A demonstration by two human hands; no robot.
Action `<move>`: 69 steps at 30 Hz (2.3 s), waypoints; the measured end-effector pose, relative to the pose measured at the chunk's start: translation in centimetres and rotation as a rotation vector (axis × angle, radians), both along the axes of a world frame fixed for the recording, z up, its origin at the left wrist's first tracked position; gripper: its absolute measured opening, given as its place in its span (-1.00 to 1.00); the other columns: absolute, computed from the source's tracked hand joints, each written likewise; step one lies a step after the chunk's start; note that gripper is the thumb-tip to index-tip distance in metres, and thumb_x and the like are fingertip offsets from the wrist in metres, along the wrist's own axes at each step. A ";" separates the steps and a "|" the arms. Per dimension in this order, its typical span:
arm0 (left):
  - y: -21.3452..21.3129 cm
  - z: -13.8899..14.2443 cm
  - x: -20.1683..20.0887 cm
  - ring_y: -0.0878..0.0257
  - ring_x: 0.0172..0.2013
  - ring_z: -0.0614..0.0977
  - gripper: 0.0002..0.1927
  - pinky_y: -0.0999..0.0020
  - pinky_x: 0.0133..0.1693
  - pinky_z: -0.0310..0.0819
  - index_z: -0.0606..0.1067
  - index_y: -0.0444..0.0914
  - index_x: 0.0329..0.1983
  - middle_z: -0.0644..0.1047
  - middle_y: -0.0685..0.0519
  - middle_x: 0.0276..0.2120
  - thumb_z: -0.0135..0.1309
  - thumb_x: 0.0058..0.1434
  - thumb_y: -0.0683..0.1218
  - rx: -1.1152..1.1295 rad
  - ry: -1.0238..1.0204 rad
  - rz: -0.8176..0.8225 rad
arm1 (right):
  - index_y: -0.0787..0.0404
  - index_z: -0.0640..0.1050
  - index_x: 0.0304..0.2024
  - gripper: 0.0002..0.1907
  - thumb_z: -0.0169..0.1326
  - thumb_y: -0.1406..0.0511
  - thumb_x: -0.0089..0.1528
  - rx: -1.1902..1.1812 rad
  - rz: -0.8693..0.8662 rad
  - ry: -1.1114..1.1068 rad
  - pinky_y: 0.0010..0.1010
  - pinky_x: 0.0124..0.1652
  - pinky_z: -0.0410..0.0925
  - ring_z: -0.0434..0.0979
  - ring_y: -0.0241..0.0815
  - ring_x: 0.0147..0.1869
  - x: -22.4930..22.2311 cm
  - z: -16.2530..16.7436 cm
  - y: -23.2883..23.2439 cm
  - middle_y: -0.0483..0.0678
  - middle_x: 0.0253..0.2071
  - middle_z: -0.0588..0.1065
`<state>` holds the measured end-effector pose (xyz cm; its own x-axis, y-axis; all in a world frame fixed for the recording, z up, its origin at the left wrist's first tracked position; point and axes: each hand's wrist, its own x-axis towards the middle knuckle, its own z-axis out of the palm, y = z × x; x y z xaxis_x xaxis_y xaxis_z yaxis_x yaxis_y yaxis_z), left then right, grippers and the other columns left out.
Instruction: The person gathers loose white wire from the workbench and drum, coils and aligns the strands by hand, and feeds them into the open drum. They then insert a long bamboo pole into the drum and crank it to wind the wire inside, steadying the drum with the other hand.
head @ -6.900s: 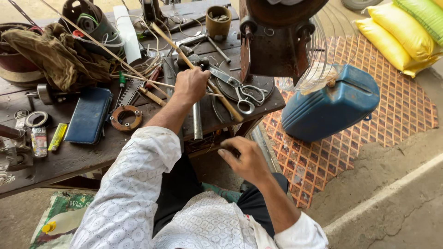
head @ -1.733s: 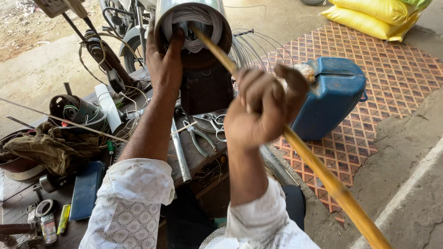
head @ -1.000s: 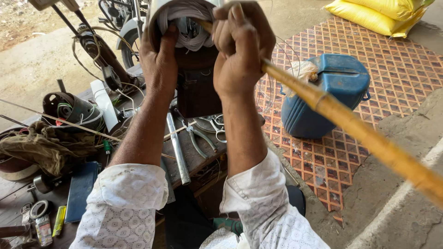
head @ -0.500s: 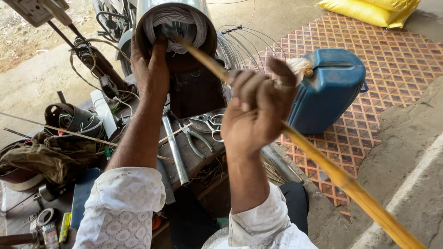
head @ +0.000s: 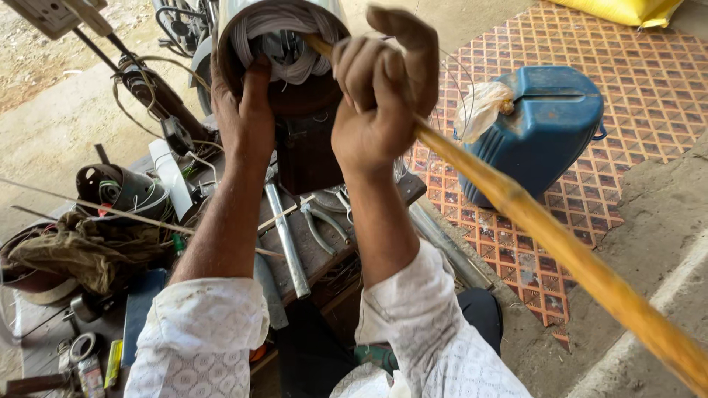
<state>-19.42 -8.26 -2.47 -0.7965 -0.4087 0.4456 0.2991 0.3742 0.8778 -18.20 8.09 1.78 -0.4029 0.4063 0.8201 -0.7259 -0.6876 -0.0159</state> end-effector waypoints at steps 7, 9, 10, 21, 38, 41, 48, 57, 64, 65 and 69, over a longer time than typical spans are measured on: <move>0.0 0.2 -0.1 -0.09 0.35 0.42 -0.17 0.04 0.35 0.32 0.15 -0.28 0.55 0.32 -0.29 0.37 0.05 0.34 0.21 -0.044 0.040 -0.026 | 0.32 0.51 0.03 -0.71 -0.22 0.29 0.52 -0.094 -0.060 -0.152 -0.38 -0.37 0.18 0.01 -0.30 -0.60 3.1 0.0 0.8 -0.14 -0.67 0.09; 0.1 0.2 -0.2 -0.08 0.33 0.45 -0.20 0.04 0.34 0.34 0.18 -0.27 0.53 0.37 -0.27 0.35 0.05 0.33 0.20 -0.036 0.046 -0.040 | 0.32 0.51 -0.03 -0.71 -0.21 0.28 0.53 -0.115 -0.058 -0.208 -0.36 -0.31 0.21 0.05 -0.28 -0.57 3.4 -0.2 0.3 -0.13 -0.66 0.10; 0.1 0.2 -0.2 -0.08 0.33 0.47 -0.22 0.04 0.35 0.34 0.22 -0.27 0.52 0.40 -0.26 0.34 0.05 0.34 0.19 -0.050 0.060 -0.045 | 0.32 0.50 -0.06 -0.71 -0.21 0.28 0.53 -0.126 -0.055 -0.242 -0.35 -0.27 0.23 0.06 -0.27 -0.55 3.4 -0.3 0.1 -0.13 -0.65 0.10; -0.6 -0.9 -1.1 0.00 0.26 0.57 -0.37 0.04 0.28 0.49 0.29 -0.23 0.49 0.49 -0.19 0.25 -0.03 0.41 0.09 -0.035 0.149 -0.133 | 0.31 0.48 -0.19 -0.69 -0.11 0.21 0.52 -0.232 0.031 -0.331 -0.30 -0.18 0.24 0.12 -0.26 -0.54 2.7 -1.3 0.5 -0.16 -0.67 0.07; 0.5 0.7 0.1 0.03 0.13 0.60 -0.13 0.06 0.11 0.62 0.10 -0.16 0.48 0.50 -0.08 0.16 0.27 0.16 -0.03 0.295 0.041 -0.319 | 0.27 0.44 -0.14 -0.79 -0.09 0.24 0.43 -0.026 -0.138 -0.062 -0.27 -0.33 0.17 0.05 -0.28 -0.59 7.0 0.0 3.2 -0.17 -0.65 0.07; 0.4 1.0 0.3 0.14 0.23 0.60 -0.17 0.20 0.26 0.58 0.18 -0.24 0.48 0.53 -0.06 0.22 0.38 0.25 -0.08 0.320 0.042 -0.461 | 0.33 0.46 -0.10 -0.79 -0.08 0.27 0.44 0.036 -0.091 -0.056 -0.35 -0.38 0.15 0.06 -0.30 -0.59 4.2 0.0 1.7 -0.13 -0.65 0.10; 0.4 0.4 0.4 0.12 0.17 0.62 -0.27 0.19 0.23 0.59 0.33 -0.31 0.34 0.58 -0.10 0.14 0.42 0.25 0.04 0.181 0.077 -0.429 | 0.32 0.50 -0.10 -0.77 -0.10 0.27 0.46 0.105 -0.062 -0.009 -0.44 -0.47 0.06 0.01 -0.32 -0.62 1.9 1.2 1.1 -0.11 -0.66 0.12; 0.0 -0.7 -0.1 0.12 0.29 0.55 -0.25 0.20 0.27 0.50 0.23 -0.22 0.50 0.53 -0.07 0.26 0.12 0.44 0.27 0.039 0.154 -0.259 | 0.29 0.46 -0.14 -0.76 -0.09 0.24 0.48 0.099 -0.108 -0.071 -0.31 -0.41 0.09 -0.01 -0.28 -0.61 3.8 0.1 2.0 -0.13 -0.67 0.09; -1.0 -1.2 -1.0 0.12 0.27 0.57 -0.34 0.18 0.29 0.52 0.26 -0.26 0.48 0.55 -0.09 0.24 0.22 0.48 0.09 0.090 0.203 -0.448 | 0.27 0.44 -0.15 -0.78 -0.10 0.23 0.45 0.097 -0.131 -0.026 -0.34 -0.45 0.16 0.02 -0.29 -0.64 3.7 0.7 1.9 -0.16 -0.69 0.09; -1.0 -1.2 -1.1 0.14 0.26 0.58 -0.34 0.19 0.28 0.56 0.24 -0.28 0.47 0.55 -0.09 0.22 0.24 0.46 0.06 0.152 0.225 -0.490 | 0.28 0.44 -0.14 -0.79 -0.08 0.24 0.45 0.104 -0.103 -0.029 -0.35 -0.45 0.13 0.02 -0.28 -0.63 3.6 0.8 1.5 -0.16 -0.68 0.09; -0.8 -1.0 -0.9 0.18 0.23 0.59 -0.34 0.27 0.27 0.56 0.25 -0.28 0.47 0.57 -0.07 0.20 0.27 0.45 0.00 0.076 0.200 -0.400 | 0.39 0.48 -0.17 -0.73 -0.07 0.26 0.43 0.160 -0.156 0.008 -0.43 -0.54 0.11 0.03 -0.37 -0.66 1.7 1.5 0.0 -0.12 -0.67 0.15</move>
<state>-20.32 -9.06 -3.51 -0.7995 -0.1239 0.5877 0.5739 0.1313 0.8083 -16.45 8.14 3.26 -0.3385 0.3277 0.8821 -0.8238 -0.5562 -0.1095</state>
